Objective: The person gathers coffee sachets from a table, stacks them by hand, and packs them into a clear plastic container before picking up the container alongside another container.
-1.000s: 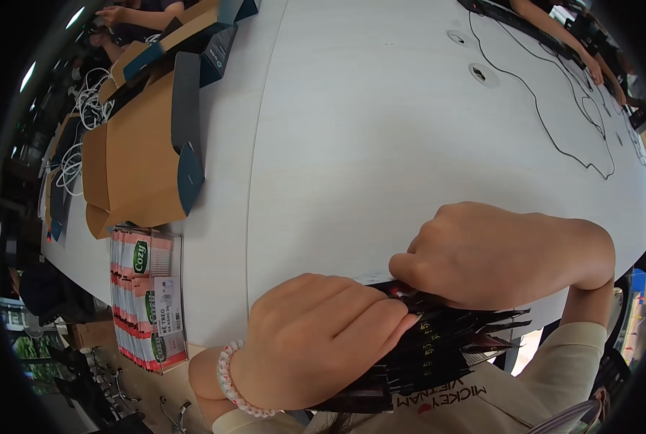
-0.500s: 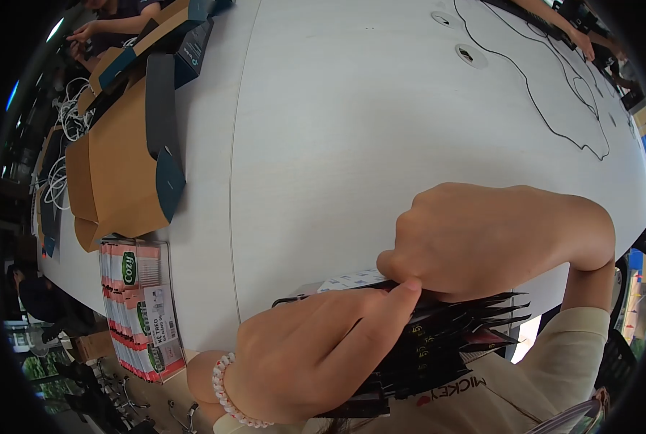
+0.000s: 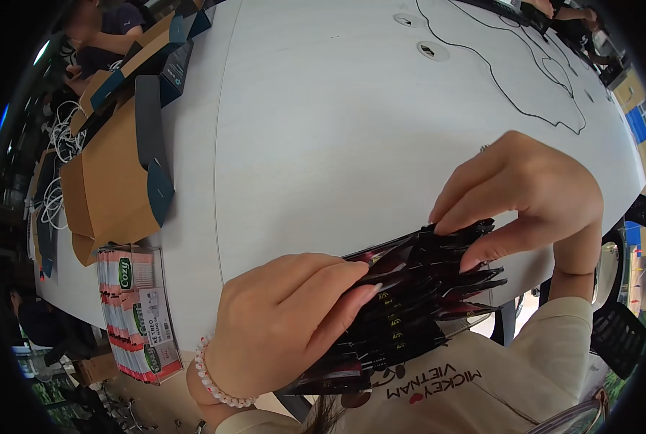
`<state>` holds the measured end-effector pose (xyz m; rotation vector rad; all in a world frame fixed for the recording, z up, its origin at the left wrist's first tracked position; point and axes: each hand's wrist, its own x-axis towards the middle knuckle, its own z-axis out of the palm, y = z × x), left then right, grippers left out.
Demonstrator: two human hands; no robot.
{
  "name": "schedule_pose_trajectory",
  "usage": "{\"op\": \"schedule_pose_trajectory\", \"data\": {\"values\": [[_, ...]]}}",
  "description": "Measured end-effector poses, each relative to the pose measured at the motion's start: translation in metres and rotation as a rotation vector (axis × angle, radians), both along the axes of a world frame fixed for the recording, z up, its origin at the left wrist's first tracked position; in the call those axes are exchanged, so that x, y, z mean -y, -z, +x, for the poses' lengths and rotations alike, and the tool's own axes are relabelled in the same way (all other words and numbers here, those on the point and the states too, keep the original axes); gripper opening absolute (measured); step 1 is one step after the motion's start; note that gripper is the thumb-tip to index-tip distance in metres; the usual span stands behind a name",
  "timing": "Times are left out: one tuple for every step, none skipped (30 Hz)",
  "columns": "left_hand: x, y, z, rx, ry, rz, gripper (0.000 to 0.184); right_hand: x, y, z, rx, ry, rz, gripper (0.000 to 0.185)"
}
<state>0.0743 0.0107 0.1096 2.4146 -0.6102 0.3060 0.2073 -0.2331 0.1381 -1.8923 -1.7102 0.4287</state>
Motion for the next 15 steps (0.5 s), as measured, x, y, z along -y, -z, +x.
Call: {"op": "schedule_pose_trajectory", "data": {"values": [[0.0, -0.001, -0.001, -0.019, 0.027, 0.013, 0.024, 0.008, 0.004, -0.007, 0.067, 0.057, 0.026, 0.041], [-0.001, -0.004, -0.003, -0.018, 0.028, 0.014, 0.024, 0.014, 0.003, -0.013, 0.068, 0.075, -0.025, 0.053], [-0.001, -0.007, -0.005, -0.048, 0.049, 0.066, 0.038, 0.017, 0.005, -0.02, 0.068, 0.078, -0.023, 0.053], [0.0, -0.01, -0.006, -0.079, 0.07, 0.118, 0.053, 0.019, 0.008, -0.026, 0.045, 0.08, 0.065, 0.062], [0.003, -0.013, -0.009, -0.079, 0.073, 0.12, 0.053, 0.022, 0.009, -0.033, 0.023, 0.081, 0.153, 0.071], [0.006, -0.014, -0.012, -0.068, 0.08, 0.157, 0.073, 0.026, 0.002, -0.04, 0.04, 0.072, 0.044, 0.093], [0.008, -0.017, -0.016, -0.057, 0.084, 0.192, 0.094, 0.026, 0.001, -0.05, 0.041, 0.069, 0.045, 0.093], [0.01, -0.021, -0.022, -0.119, 0.117, 0.286, 0.11, 0.023, 0.001, -0.061, 0.222, 0.111, -0.049, 0.098], [0.015, -0.021, -0.026, -0.118, 0.11, 0.288, 0.11, 0.022, 0.001, -0.069, 0.404, 0.153, -0.141, 0.103], [0.023, -0.021, -0.03, -0.119, 0.069, 0.384, 0.111, 0.023, 0.002, -0.073, 0.287, 0.167, -0.156, 0.105], [0.028, -0.022, -0.033, -0.121, 0.029, 0.479, 0.113, 0.022, 0.002, -0.074, 0.287, 0.162, -0.151, 0.105], [0.029, -0.021, -0.035, -0.123, 0.023, 0.483, 0.113, 0.02, 0.0, -0.075, 0.267, 0.154, -0.155, 0.102], [0.028, -0.018, -0.034, -0.13, 0.052, 0.454, 0.112, 0.019, -0.001, -0.075, 0.249, 0.148, -0.159, 0.098], [0.027, -0.015, -0.032, -0.135, 0.082, 0.426, 0.111, 0.019, 0.002, -0.073, 0.251, 0.147, -0.154, 0.098], [0.023, -0.014, -0.029, -0.132, 0.08, 0.429, 0.111, 0.02, 0.006, -0.067, 0.237, 0.167, -0.107, 0.096]]}}
